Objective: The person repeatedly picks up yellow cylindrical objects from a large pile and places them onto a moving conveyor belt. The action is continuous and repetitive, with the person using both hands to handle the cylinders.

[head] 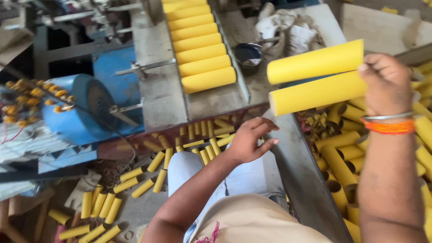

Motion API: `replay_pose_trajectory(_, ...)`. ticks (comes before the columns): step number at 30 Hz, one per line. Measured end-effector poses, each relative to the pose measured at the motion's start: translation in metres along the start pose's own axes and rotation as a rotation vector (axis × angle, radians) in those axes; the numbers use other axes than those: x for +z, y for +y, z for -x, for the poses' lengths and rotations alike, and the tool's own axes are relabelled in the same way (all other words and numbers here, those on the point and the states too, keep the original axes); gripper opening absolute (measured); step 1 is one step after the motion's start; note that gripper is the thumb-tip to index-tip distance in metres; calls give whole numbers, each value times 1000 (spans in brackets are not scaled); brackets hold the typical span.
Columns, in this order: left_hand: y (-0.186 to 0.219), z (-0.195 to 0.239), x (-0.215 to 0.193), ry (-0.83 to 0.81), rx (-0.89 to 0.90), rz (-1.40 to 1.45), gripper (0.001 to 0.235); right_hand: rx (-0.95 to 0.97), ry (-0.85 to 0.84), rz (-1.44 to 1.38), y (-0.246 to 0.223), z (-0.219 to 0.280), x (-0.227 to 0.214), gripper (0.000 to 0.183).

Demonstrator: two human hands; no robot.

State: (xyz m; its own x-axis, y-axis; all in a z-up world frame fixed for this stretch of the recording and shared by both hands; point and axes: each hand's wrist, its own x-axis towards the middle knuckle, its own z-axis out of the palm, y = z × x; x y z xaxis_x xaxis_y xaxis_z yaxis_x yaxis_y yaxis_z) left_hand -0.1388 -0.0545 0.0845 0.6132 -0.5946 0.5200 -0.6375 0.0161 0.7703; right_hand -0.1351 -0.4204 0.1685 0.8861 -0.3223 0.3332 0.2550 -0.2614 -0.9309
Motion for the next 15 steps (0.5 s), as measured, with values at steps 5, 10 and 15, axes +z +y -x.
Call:
replay_pose_trajectory(5, 0, 39, -38, 217, -95, -160, 25, 65, -73, -139, 44, -9, 97, 12)
replay_pose_trajectory(10, -7, 59, -50, 316, -171, -406, 41, 133, -90, -134, 73, -10, 163, 13)
replay_pose_trajectory(15, -48, 17, -64, 265, -201, -768, 70, -56, -94, 325, 98, -12, 234, 13)
